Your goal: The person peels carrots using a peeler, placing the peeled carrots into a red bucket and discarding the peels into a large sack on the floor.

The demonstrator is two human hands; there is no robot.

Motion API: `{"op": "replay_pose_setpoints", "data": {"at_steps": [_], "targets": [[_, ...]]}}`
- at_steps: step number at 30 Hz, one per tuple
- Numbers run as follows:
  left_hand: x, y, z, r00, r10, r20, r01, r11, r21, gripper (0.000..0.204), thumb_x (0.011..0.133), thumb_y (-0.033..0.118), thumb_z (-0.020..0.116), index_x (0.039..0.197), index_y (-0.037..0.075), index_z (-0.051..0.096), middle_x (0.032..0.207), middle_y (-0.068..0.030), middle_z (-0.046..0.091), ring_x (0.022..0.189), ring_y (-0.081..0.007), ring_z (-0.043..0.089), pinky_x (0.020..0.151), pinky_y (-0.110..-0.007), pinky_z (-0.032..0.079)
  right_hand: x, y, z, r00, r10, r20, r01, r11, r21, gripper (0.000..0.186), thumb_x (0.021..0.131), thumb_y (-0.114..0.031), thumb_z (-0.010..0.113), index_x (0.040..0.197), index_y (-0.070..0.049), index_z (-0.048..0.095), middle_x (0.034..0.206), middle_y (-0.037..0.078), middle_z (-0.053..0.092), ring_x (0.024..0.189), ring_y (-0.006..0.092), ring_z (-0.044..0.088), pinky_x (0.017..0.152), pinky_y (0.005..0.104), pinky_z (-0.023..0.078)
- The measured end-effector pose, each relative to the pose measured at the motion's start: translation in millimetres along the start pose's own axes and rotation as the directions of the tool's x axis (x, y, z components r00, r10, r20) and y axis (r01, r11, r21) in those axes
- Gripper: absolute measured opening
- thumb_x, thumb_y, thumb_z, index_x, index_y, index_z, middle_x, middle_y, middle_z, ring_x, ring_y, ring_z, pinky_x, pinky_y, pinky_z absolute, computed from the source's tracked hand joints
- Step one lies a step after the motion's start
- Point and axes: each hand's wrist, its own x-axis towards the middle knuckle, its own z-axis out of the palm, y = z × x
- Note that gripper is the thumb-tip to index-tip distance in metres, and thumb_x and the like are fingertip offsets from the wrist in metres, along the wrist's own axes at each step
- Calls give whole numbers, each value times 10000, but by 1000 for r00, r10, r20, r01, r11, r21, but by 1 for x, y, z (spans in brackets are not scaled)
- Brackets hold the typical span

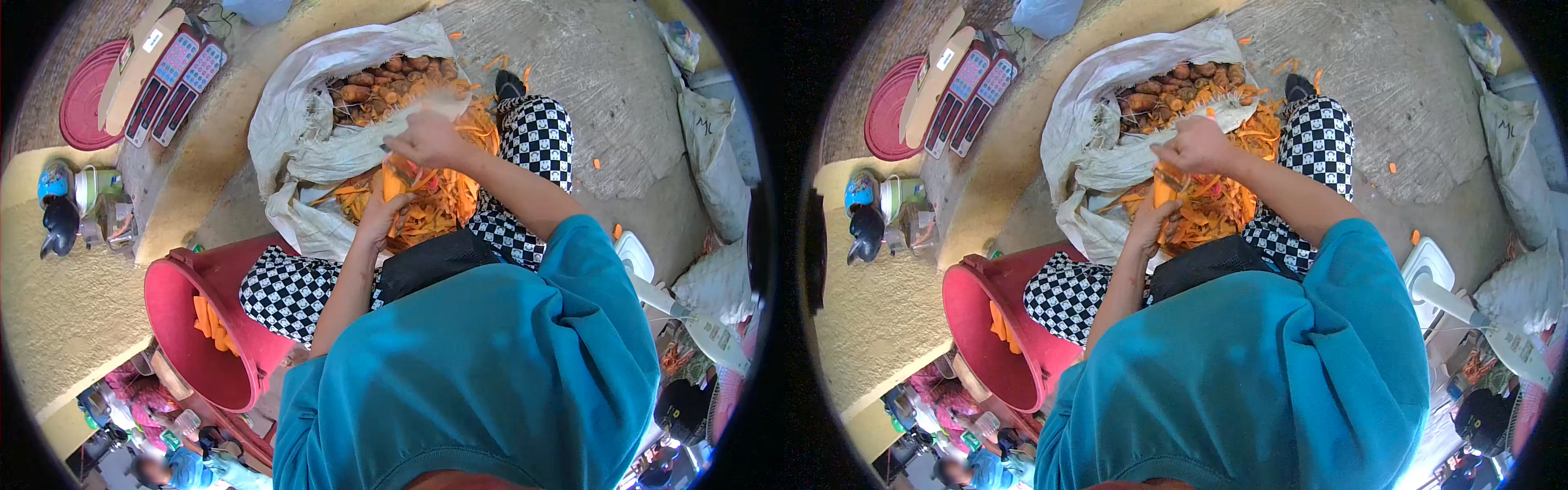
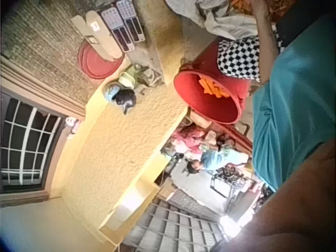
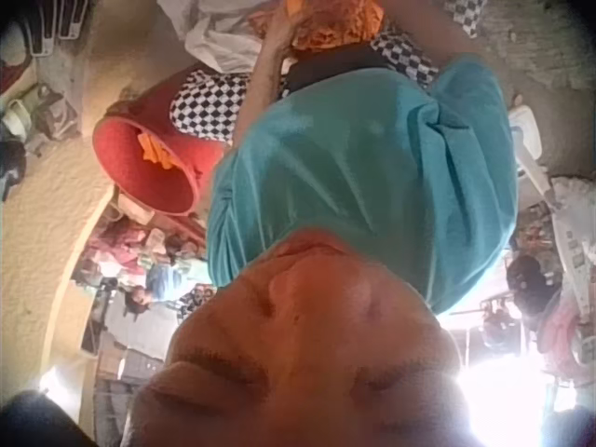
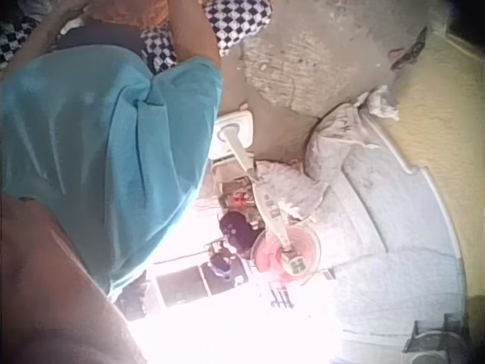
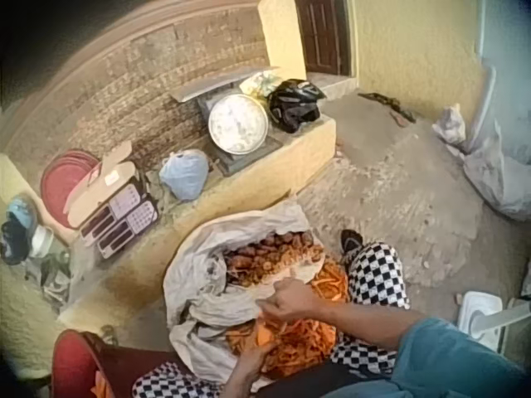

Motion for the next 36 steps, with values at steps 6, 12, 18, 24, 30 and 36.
{"op": "replay_pose_setpoints", "data": {"at_steps": [6, 12, 18, 24, 30, 36], "targets": [[-7, -1, -1, 996, -86, 29, 84, 995, 49, 501, 808, 18, 547, 1268, 86, 362, 637, 0, 437, 392, -64, 358, 341, -199, 289, 1, 4, 10, 971, -138, 197, 137, 990, 16, 431, 870, -367, 497, 536, -130, 630, 534, 152, 476, 568, 329, 504, 546, 447, 367], [-32, 22, 20, 996, -53, 71, 47, 995, 87, 484, 795, 13, 564, 1237, 68, 376, 593, 10, 418, 351, -66, 329, 318, -202, 267, 11, 74, 20, 904, 233, 359, -158, 962, -224, 479, 835, -456, 422, 637, -93, 665, 607, 160, 598, 587, 359, 583, 530, 460, 433], [-26, 16, -8, 991, -109, 72, 111, 994, -25, 435, 797, 10, 570, 1193, 58, 394, 581, 6, 415, 335, -67, 326, 302, -196, 263, 29, 105, 23, 885, 392, 252, -318, 903, -291, 513, 842, -484, 398, 641, -92, 662, 622, 144, 615, 594, 342, 604, 523, 467, 443], [-17, 11, -19, 959, -243, 143, 278, 898, -340, 300, 812, 21, 555, 1078, 66, 423, 555, 22, 392, 332, -55, 326, 278, -192, 255, 36, 36, 10, 972, 169, 163, -164, 985, -45, 501, 852, -441, 439, 557, -85, 631, 509, 134, 547, 511, 327, 561, 480, 427, 428], [-12, 10, -23, 953, -249, 169, 298, 868, -397, 152, 819, 31, 549, 933, 46, 448, 548, 26, 403, 332, -45, 329, 275, -179, 246, 28, 9, 12, 971, -179, 162, 137, 962, 237, 427, 837, -341, 526, 494, -93, 574, 478, 129, 430, 509, 324, 469, 506, 446, 346], [-22, 17, -19, 948, -224, 228, 298, 877, -377, 170, 819, 34, 554, 952, 25, 449, 546, 24, 403, 331, -42, 335, 278, -171, 245, 31, 65, 25, 968, -34, 250, 66, 990, -121, 424, 813, -415, 505, 574, -89, 635, 541, 128, 563, 507, 333, 552, 466, 428, 413]]}}
